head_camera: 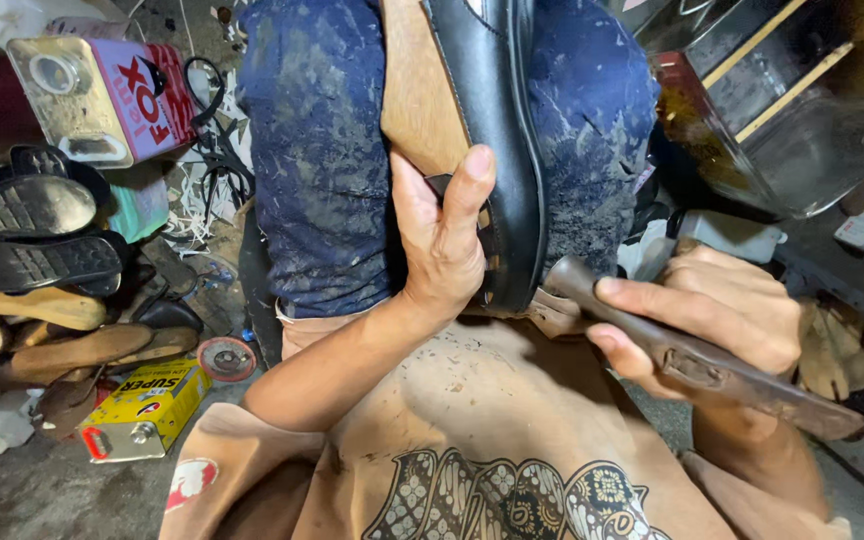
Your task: The person holds a black shoe with a wooden last and uses a hammer to tap along the sole and heel edges. They rotate the shoe to access different sides and continue hammering the perimeter of the sole.
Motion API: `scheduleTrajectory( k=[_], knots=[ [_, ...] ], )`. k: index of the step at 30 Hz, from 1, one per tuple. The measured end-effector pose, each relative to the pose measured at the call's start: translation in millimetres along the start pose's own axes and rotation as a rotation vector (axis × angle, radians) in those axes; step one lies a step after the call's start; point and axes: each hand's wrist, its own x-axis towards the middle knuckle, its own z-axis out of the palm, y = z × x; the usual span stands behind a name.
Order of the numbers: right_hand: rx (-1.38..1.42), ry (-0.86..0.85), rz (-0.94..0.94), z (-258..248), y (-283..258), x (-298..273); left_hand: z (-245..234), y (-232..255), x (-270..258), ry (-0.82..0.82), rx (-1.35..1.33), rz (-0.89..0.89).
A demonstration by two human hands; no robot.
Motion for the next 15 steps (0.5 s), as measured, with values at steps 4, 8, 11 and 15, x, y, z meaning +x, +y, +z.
scheduleTrajectory(
  k=[4, 8, 11, 15],
  knots=[
    [0.018, 0.127, 0.006, 13, 15, -19, -1, 0, 1, -0.018, -0.018, -0.017],
    [0.011, 0.128, -0.036, 16, 18, -17, 2, 4, 0, -0.018, 0.009, -0.005],
    [-0.033, -0.041, -0.11, -3, 31, -11, 2, 4, -2, -0.026, 0.08, -0.001],
    [-0.133, -0.256, -0.047, -25, 10, 42, 2, -2, -4, -0.016, 0.103, 0.005]
  ],
)
